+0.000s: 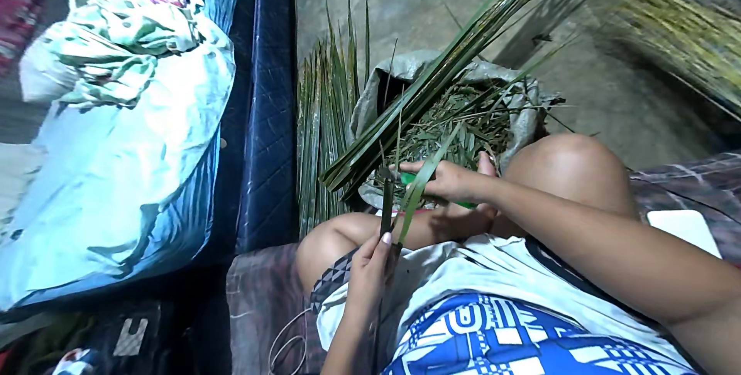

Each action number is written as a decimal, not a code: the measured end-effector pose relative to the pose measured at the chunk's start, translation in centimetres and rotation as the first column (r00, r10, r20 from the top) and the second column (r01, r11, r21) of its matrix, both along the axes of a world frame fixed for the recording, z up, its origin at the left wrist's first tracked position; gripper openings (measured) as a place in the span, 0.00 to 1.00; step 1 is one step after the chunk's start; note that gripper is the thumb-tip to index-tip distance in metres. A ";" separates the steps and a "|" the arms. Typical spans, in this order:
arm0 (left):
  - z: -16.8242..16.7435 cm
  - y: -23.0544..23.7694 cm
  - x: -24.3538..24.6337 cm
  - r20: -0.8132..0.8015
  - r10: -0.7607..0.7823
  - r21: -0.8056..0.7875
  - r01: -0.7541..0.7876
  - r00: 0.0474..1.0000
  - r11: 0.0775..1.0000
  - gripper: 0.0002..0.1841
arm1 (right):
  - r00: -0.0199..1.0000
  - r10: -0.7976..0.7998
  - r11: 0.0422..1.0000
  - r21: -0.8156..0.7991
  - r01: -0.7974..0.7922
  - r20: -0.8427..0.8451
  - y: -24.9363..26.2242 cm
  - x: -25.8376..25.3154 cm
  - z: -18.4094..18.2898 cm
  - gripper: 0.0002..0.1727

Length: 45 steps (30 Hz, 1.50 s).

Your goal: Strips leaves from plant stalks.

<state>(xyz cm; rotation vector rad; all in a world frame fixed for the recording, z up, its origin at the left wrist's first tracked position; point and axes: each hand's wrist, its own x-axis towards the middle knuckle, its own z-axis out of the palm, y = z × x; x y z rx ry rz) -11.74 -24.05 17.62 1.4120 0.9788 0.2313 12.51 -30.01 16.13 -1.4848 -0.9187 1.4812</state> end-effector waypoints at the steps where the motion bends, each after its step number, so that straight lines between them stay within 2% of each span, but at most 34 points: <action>1: 0.1 0.1 0.2 0.013 -0.003 -0.020 0.003 1.000 1.000 0.17 | 1.000 -0.002 1.000 0.011 0.002 0.018 0.1 0.1 -0.1 0.29; 6: 0.6 0.4 0.4 0.046 -0.018 -0.119 0.024 0.999 0.993 0.18 | 0.995 -0.072 0.997 0.040 0.069 0.074 0.2 1.0 0.1 0.28; 8: 0.6 0.3 0.2 0.043 -0.028 -0.145 0.034 0.999 0.989 0.17 | 0.981 -0.178 0.980 0.103 0.170 0.075 0.3 2.3 -0.6 0.28; 10: 0.5 0.2 0.0 0.040 -0.034 -0.150 0.040 0.999 0.988 0.16 | 0.946 -0.319 0.942 0.131 0.310 0.060 0.5 4.0 -0.7 0.29; 13: 0.4 0.0 -0.1 0.030 -0.018 -0.134 0.022 0.999 0.991 0.16 | 0.825 -0.566 0.817 0.137 0.560 0.003 0.8 6.0 -0.5 0.28; 15: 0.4 -0.1 0.0 0.000 0.006 -0.096 -0.006 1.000 0.995 0.15 | 0.774 -0.634 0.765 0.145 0.628 -0.006 0.7 6.4 -0.2 0.29; 17: 0.2 -0.2 0.1 -0.022 0.036 -0.040 -0.037 0.999 0.999 0.14 | 0.819 -0.573 0.810 0.129 0.572 -0.036 0.1 5.5 0.3 0.30; 19: -0.4 -0.2 0.1 -0.014 0.055 0.030 -0.054 0.998 0.998 0.14 | 0.925 -0.361 0.922 0.106 0.373 -0.118 -0.8 4.0 0.2 0.31; 21: -0.8 -0.2 0.1 -0.014 0.025 0.141 -0.023 1.000 0.990 0.19 | 0.979 -0.109 0.991 0.062 0.121 -0.173 -1.0 2.5 -0.1 0.33; 23: -0.9 -0.2 0.1 -0.073 -0.057 0.285 0.075 0.996 0.956 0.23 | 0.986 0.022 1.000 0.019 -0.019 -0.165 -0.6 1.4 0.0 0.32; 25: -0.9 -0.3 0.1 -0.142 -0.108 0.414 0.158 0.984 0.897 0.26 | 0.988 0.053 0.999 -0.002 -0.054 -0.142 -0.4 1.0 0.0 0.30; 28: -1.1 -0.6 0.1 -0.185 -0.136 0.540 0.216 0.973 0.813 0.27 | 0.991 0.016 1.000 0.006 -0.015 -0.131 -0.2 1.1 -0.2 0.30; 32: -1.0 -0.8 0.3 -0.193 -0.134 0.580 0.223 0.972 0.784 0.27 | 0.998 -0.046 0.999 0.007 0.047 -0.049 0.0 1.0 0.1 0.29; 36: -0.7 -0.8 0.3 -0.182 -0.145 0.531 0.221 0.973 0.818 0.27 | 0.989 -0.142 0.990 0.018 0.142 0.033 0.0 2.1 0.6 0.30; 39: -0.7 -0.9 -0.1 -0.160 -0.167 0.458 0.223 0.973 0.861 0.27 | 0.967 -0.252 0.968 0.016 0.252 0.035 0.1 4.4 0.8 0.30; 43: -0.5 -1.2 -0.4 -0.136 -0.178 0.363 0.217 0.974 0.906 0.26 | 0.869 -0.495 0.868 0.034 0.495 -0.013 0.3 7.3 0.4 0.29; 44: -0.6 -1.1 -0.5 -0.129 -0.173 0.334 0.207 0.976 0.920 0.26 | 0.835 -0.549 0.836 0.041 0.547 0.045 0.5 7.9 0.1 0.29; 45: -0.6 -1.0 -0.6 -0.122 -0.161 0.305 0.191 0.979 0.933 0.26 | 0.805 -0.560 0.823 0.029 0.567 0.197 0.7 8.6 -0.2 0.28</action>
